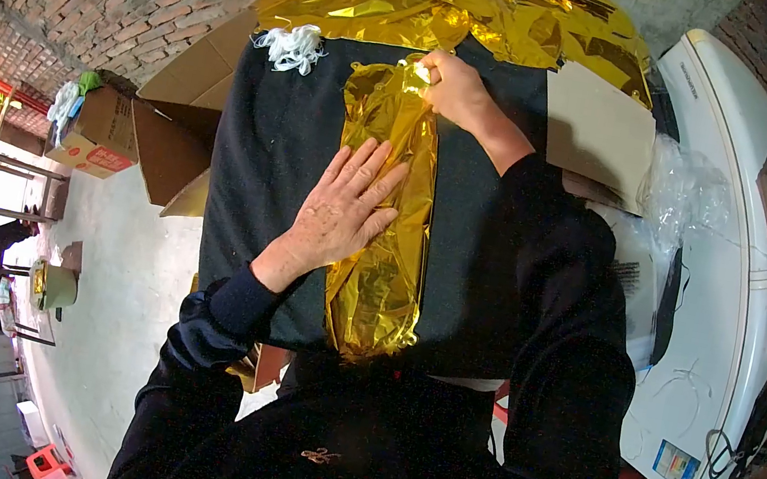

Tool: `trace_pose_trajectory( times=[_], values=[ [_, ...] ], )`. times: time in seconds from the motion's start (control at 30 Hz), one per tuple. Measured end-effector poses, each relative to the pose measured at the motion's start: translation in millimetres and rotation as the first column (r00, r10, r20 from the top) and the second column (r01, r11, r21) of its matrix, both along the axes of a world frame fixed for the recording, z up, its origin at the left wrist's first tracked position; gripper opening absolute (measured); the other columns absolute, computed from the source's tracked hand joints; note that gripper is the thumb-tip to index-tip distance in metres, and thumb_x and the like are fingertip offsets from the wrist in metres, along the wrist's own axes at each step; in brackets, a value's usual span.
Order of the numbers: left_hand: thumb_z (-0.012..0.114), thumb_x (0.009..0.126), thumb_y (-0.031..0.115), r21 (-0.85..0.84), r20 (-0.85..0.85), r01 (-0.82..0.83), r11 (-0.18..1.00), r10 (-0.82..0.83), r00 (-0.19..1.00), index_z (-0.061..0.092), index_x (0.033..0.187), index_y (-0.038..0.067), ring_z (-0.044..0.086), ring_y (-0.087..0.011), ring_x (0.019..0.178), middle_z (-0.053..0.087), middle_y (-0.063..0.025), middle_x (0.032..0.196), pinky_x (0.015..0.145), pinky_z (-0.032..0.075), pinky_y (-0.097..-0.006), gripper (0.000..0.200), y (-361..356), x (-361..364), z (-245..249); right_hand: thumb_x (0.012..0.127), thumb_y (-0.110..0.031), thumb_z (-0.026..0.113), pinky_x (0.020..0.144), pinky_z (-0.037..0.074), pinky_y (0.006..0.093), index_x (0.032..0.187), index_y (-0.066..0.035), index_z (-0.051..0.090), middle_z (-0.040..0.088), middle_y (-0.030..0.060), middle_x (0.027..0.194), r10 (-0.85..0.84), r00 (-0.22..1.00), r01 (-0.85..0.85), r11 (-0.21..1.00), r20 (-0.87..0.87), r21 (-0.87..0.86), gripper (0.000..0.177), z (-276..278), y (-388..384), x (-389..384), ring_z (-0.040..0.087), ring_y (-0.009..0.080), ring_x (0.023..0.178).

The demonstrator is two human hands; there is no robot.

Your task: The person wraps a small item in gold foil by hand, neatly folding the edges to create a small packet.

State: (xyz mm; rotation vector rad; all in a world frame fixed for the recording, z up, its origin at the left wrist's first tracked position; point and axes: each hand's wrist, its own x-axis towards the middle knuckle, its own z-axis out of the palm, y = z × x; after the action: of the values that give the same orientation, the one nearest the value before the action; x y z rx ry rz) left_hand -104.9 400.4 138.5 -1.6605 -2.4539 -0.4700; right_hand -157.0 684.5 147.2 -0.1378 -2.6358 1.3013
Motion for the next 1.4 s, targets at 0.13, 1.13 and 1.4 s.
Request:
trace_pose_trajectory(
  times=[0.13,1.13,1.4],
  values=[
    [0.047,0.108,0.044,-0.006,-0.013,0.011,1.000,-0.011,1.000,0.048,0.156,0.014,0.026,-0.0331,0.157,0.034,-0.0154,0.167,0.129,0.018,-0.0508,0.057,0,1,3,0.088,0.002,0.070,0.079,0.053,0.0336,0.134,-0.006,0.057,0.061,0.0088,0.107,0.041,0.973,0.028,0.956,-0.227,0.293,0.048,-5,-7,6,0.063,0.0191,0.088],
    [0.057,0.104,0.043,0.082,0.080,-0.011,0.997,0.004,0.997,0.030,0.161,-0.001,0.027,-0.0384,0.156,0.032,-0.0246,0.165,0.129,0.019,-0.0503,0.077,-1,0,8,0.100,-0.030,0.070,0.038,0.029,0.0264,0.100,-0.002,0.067,0.064,0.0030,0.064,0.086,0.839,0.038,0.975,0.537,-0.217,0.028,46,6,9,0.045,0.0068,0.044],
    [0.060,0.101,0.043,0.099,0.058,-0.025,0.995,0.019,0.998,0.032,0.160,-0.002,0.028,-0.0414,0.155,0.034,-0.0257,0.163,0.128,0.021,-0.0521,0.079,0,1,4,0.102,-0.032,0.069,0.041,0.041,0.0246,0.093,-0.003,0.063,0.069,0.0067,0.070,0.102,0.834,0.028,0.973,0.542,-0.227,0.031,66,-8,3,0.060,0.0095,0.051]
  ],
)
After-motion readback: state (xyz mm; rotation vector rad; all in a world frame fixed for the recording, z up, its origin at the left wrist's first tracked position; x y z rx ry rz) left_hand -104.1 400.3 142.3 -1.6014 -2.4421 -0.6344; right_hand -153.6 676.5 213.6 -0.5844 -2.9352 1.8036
